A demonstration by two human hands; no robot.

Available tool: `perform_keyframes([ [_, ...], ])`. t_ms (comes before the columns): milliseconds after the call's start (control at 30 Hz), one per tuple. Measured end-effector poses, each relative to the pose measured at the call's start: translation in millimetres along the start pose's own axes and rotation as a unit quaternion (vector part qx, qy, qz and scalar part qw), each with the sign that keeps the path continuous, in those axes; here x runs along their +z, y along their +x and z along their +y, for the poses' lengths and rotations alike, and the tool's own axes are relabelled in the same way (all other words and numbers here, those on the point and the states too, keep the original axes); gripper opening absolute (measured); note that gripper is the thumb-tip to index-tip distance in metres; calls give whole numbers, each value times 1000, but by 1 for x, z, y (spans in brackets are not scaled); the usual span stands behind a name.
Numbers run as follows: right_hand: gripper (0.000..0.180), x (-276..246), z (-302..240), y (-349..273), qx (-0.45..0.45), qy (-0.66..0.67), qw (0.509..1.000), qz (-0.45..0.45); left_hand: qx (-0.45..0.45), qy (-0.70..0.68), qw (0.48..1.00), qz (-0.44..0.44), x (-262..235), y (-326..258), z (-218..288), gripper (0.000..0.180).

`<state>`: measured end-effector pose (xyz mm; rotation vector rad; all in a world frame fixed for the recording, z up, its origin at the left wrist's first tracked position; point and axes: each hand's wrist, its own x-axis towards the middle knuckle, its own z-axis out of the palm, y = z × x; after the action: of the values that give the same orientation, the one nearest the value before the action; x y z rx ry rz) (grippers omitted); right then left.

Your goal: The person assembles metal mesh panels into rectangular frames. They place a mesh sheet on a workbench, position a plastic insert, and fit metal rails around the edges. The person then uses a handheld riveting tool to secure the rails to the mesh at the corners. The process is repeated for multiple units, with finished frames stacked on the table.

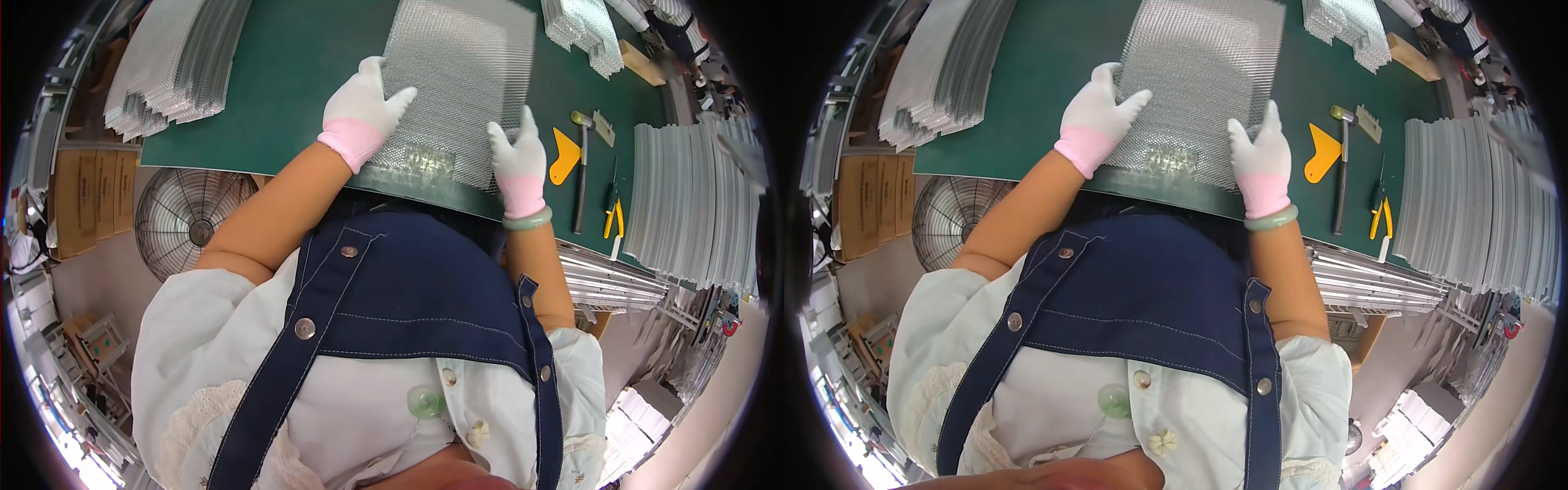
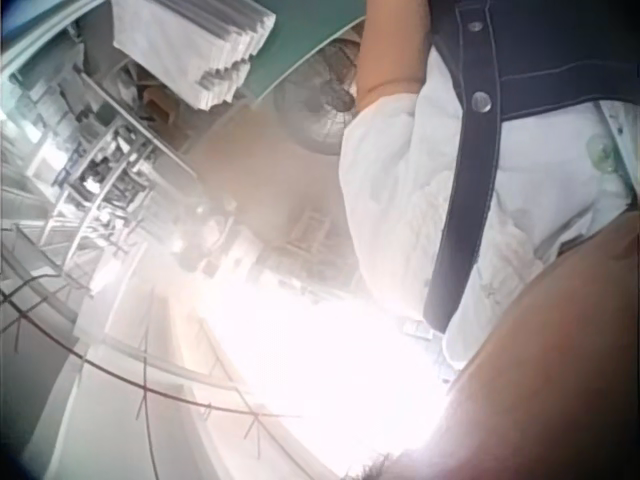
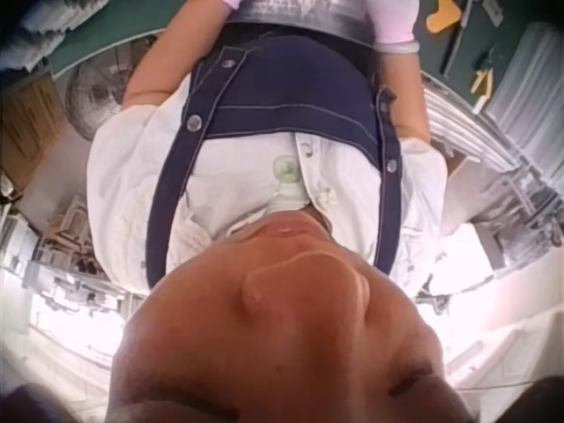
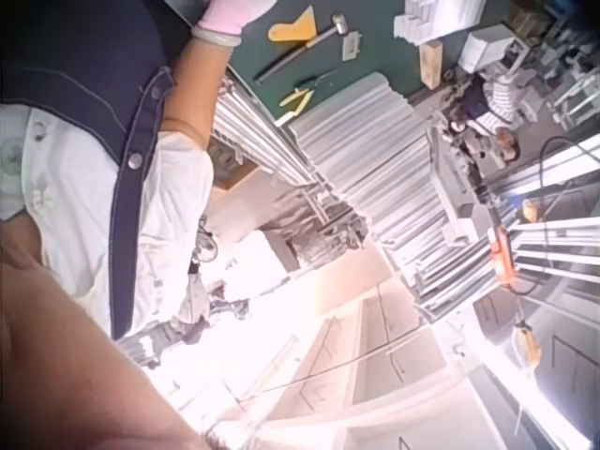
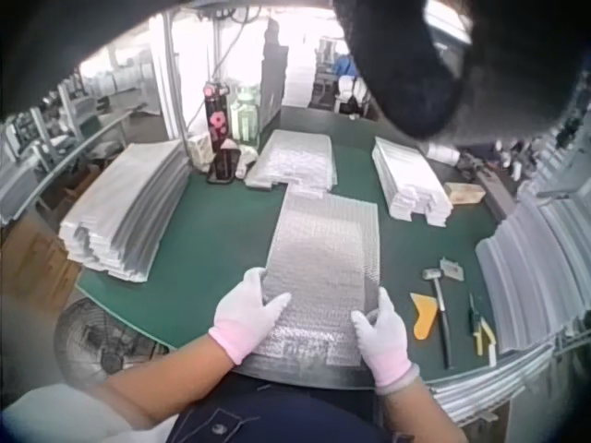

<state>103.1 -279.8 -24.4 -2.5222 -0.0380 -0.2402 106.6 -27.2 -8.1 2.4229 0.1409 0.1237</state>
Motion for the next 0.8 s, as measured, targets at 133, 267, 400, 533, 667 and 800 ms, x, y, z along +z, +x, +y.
perform_keyframes([
  [133,76,15,-6,8,23,-117,990,-75,-17,96,995,-31,12,0,-11,71],
  [267,74,15,-7,12,42,-130,986,-94,-31,113,991,-64,9,5,-6,65],
  [400,74,15,-6,15,47,-148,980,-120,-49,130,986,-95,7,8,-1,54],
  [533,76,15,-3,20,40,-148,979,-136,-49,136,985,-93,10,11,-4,52],
  [667,69,16,0,19,33,-159,981,-109,-43,136,986,-88,11,11,-3,51],
  [800,46,-5,-45,23,70,-266,952,-136,33,247,967,62,13,2,-2,47],
])
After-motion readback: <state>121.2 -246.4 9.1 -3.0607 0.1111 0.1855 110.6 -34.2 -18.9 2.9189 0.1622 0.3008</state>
